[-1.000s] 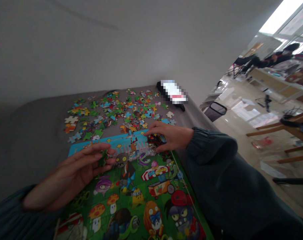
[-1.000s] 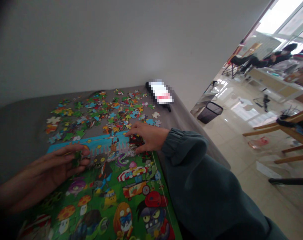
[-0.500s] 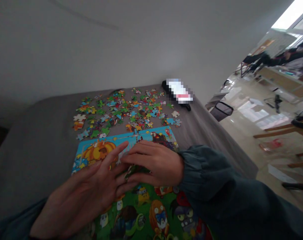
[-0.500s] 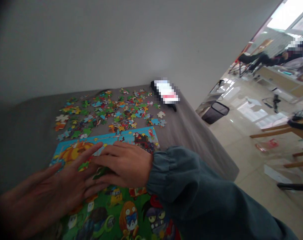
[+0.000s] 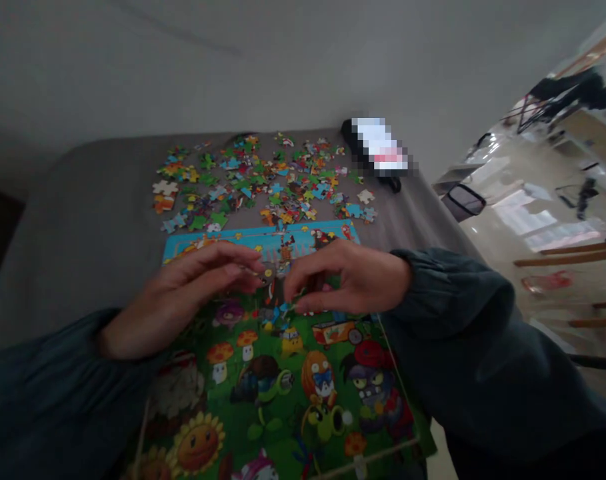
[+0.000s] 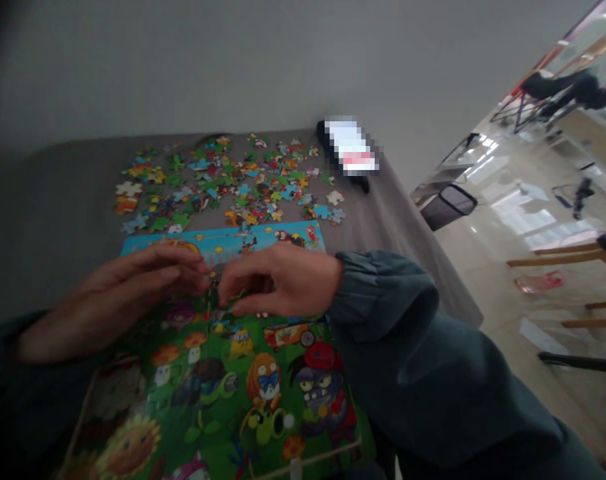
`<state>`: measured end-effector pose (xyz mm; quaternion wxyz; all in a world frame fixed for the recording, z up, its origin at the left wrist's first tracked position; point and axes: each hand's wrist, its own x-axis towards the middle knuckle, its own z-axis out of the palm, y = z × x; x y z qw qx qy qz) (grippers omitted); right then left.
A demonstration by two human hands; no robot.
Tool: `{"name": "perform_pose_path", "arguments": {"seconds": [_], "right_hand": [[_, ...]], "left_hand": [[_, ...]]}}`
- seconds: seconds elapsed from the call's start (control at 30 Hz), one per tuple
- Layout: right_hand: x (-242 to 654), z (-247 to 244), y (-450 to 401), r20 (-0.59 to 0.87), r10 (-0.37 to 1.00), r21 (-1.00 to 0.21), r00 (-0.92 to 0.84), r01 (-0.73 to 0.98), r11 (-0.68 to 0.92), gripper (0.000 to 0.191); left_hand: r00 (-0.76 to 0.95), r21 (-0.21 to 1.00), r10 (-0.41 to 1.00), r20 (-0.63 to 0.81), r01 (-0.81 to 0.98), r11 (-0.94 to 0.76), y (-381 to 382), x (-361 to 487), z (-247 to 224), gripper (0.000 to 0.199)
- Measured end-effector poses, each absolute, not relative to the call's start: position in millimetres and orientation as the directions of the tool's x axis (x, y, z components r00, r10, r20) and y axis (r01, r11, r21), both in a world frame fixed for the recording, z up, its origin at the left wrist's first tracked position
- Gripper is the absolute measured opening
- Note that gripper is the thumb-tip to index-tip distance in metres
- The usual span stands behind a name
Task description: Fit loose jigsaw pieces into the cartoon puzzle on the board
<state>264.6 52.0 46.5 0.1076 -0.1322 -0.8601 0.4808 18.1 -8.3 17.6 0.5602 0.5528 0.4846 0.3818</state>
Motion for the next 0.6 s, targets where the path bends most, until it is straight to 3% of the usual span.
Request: {"name": "perform_pose_path", "arguments": {"seconds": [0.07, 0.13, 0.23, 0.4, 0.6], "right_hand": [[259, 48, 43, 0.065, 0.238, -0.845, -0.969, 0.073, 0.529, 0.006], [254, 49, 32, 0.057, 0.189, -0.831, -0.98, 0.058, 0.554, 0.005], [247, 50, 15, -0.055, 0.105, -0.846, -0.993, 0.102, 0.523, 0.008], [237, 43, -12, -0.182, 0.004, -0.853, -0.983, 0.16, 0.496, 0.026], [224, 30, -31, -0.189, 0.063, -0.741, -0.98, 0.184, 0.646, 0.03]], "left_hand": [[0.246, 0.945, 0.969, -0.002, 0.318, -0.079, -5, 15, 17, 0.017], [0.297, 0.824, 0.947, 0.118, 0.504, -0.26, -4, 13, 16, 0.019], [0.439, 0.62, 0.875, 0.206, 0.633, -0.464, -4, 14, 15, 0.023], [0.509, 0.53, 0.848, 0.148, 0.684, -0.502, -6, 20, 16, 0.03], [0.526, 0.484, 0.839, 0.138, 0.704, -0.52, -6, 21, 17, 0.034]]}}
